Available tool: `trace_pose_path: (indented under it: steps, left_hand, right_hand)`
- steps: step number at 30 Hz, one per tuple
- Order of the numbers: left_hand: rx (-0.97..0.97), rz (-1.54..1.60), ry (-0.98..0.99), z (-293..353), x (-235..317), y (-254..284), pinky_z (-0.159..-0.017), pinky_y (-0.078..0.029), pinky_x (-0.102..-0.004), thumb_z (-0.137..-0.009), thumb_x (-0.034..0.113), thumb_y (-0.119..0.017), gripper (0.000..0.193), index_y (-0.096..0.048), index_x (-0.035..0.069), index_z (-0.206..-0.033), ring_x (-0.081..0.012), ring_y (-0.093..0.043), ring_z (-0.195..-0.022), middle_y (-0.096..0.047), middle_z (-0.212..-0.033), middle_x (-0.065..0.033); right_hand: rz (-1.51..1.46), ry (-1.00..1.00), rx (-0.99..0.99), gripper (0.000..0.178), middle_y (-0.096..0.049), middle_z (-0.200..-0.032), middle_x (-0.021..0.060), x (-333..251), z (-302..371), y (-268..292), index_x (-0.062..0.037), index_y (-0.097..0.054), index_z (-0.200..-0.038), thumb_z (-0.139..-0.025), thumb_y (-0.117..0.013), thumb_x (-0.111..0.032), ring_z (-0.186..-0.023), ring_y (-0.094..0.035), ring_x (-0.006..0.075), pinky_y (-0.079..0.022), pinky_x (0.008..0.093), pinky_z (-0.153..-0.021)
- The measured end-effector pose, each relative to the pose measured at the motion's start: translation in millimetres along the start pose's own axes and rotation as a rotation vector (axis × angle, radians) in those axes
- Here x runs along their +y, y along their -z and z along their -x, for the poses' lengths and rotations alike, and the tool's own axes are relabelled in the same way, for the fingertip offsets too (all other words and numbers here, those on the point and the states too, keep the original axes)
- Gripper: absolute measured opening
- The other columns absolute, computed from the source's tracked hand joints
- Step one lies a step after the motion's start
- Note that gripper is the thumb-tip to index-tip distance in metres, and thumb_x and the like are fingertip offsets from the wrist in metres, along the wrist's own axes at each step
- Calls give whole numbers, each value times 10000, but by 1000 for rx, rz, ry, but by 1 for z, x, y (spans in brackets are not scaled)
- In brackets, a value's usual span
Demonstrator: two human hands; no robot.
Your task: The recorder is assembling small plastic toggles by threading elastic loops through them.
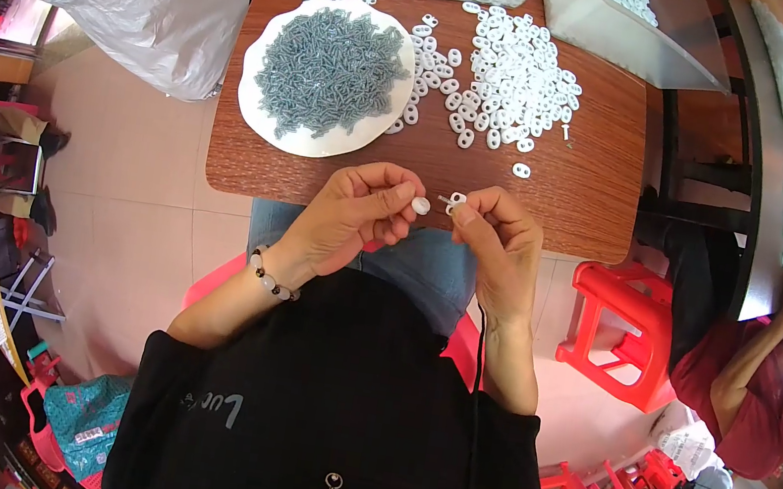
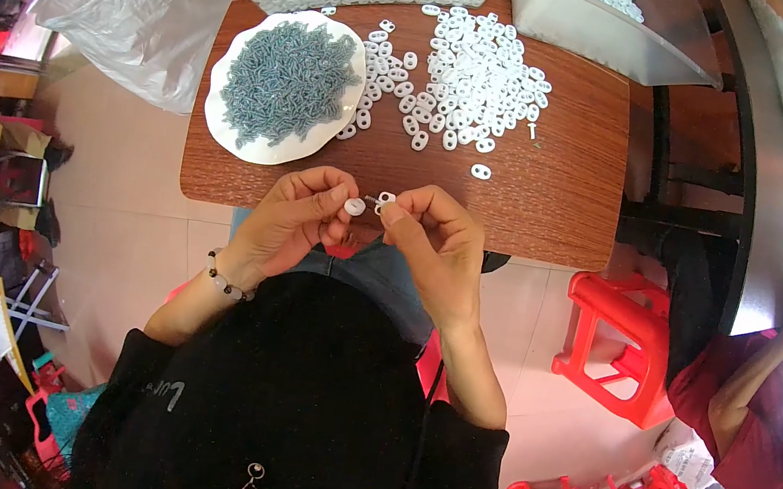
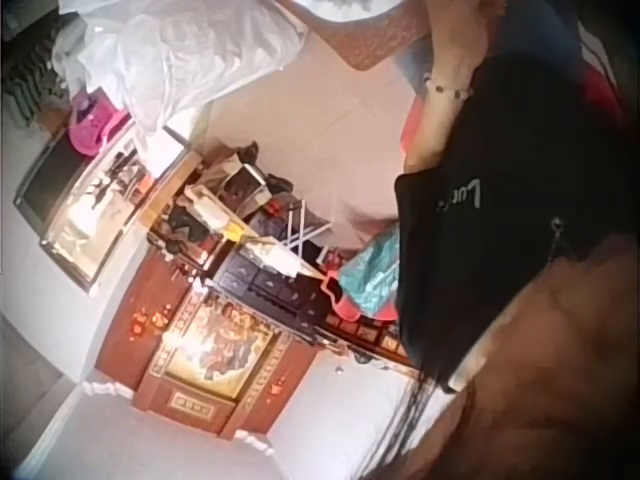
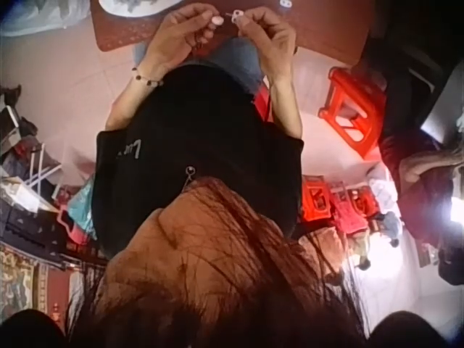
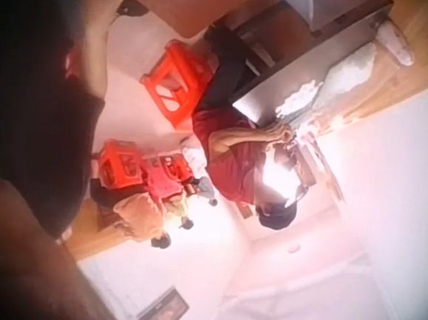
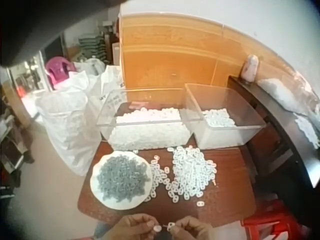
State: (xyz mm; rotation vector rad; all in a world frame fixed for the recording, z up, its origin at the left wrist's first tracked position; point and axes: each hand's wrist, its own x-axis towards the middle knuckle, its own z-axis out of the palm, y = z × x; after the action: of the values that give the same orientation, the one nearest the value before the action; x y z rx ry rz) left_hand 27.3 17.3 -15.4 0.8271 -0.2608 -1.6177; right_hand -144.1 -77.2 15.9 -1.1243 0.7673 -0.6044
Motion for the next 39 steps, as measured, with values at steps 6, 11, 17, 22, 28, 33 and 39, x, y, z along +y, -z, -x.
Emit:
trace_pose_path:
  steps: [6, 11, 17, 22, 28, 33, 39]
  left_hand:
    - [-54, 86, 86, -11, -13, -6, -638, -494, -197, -947, 180, -598, 190, -608, 26, -1056, -81, -617, -728, -642, -879, -21]
    - [-74, 130, 28, -11, -12, -18, -665, -497, -213, -941, 183, -606, 204, -596, 32, -1078, -101, -627, -768, -643, -909, -36]
    - [11, -177, -164, -11, -20, -22, -618, -493, -198, -913, 136, -642, 234, -567, 26, -1106, -95, -620, -742, -639, -894, -36]
    - [84, -278, -279, -10, -22, -26, -595, -500, -209, -897, 130, -667, 242, -573, 8, -1084, -98, -622, -712, -657, -886, -54]
    - [82, -390, -415, -10, -26, -18, -621, -513, -216, -892, 127, -674, 255, -602, -9, -1096, -93, -630, -754, -665, -874, -56]
    - [100, -425, -381, -5, -20, -19, -633, -523, -215, -907, 112, -650, 239, -624, -17, -1107, -91, -627, -759, -664, -881, -59]
    - [149, -492, -278, 2, -11, -21, -641, -530, -222, -925, 97, -619, 209, -632, -16, -1100, -95, -633, -758, -668, -927, -51]
  right_hand:
    - [-87, -36, -51, 83, -578, -736, -10, 3, -3, -15, -20, -609, -836, -887, -612, -86, -668, -493, 39, -377, 192, -626]
    - [-164, 31, 23, 79, -571, -738, -15, 3, -5, -16, -22, -604, -840, -899, -594, -73, -670, -473, 34, -379, 193, -628]
    - [-155, 11, 14, 82, -565, -740, -17, 7, -6, -14, -22, -602, -847, -909, -584, -73, -677, -481, 38, -388, 198, -630]
    - [-206, 0, 30, 86, -550, -749, -14, 7, -7, -15, -21, -593, -858, -918, -569, -79, -687, -476, 41, -390, 205, -636]
    - [-202, 5, 21, 100, -536, -748, -6, 5, -6, -15, -22, -577, -851, -924, -561, -88, -698, -474, 57, -396, 219, -664]
    - [-236, -13, -12, 104, -535, -741, 5, 8, -6, -15, -17, -571, -854, -924, -560, -94, -695, -480, 72, -405, 229, -679]
    - [-260, -21, -29, 113, -547, -743, 15, 9, -8, -11, -8, -569, -874, -934, -544, -100, -699, -502, 82, -413, 238, -672]
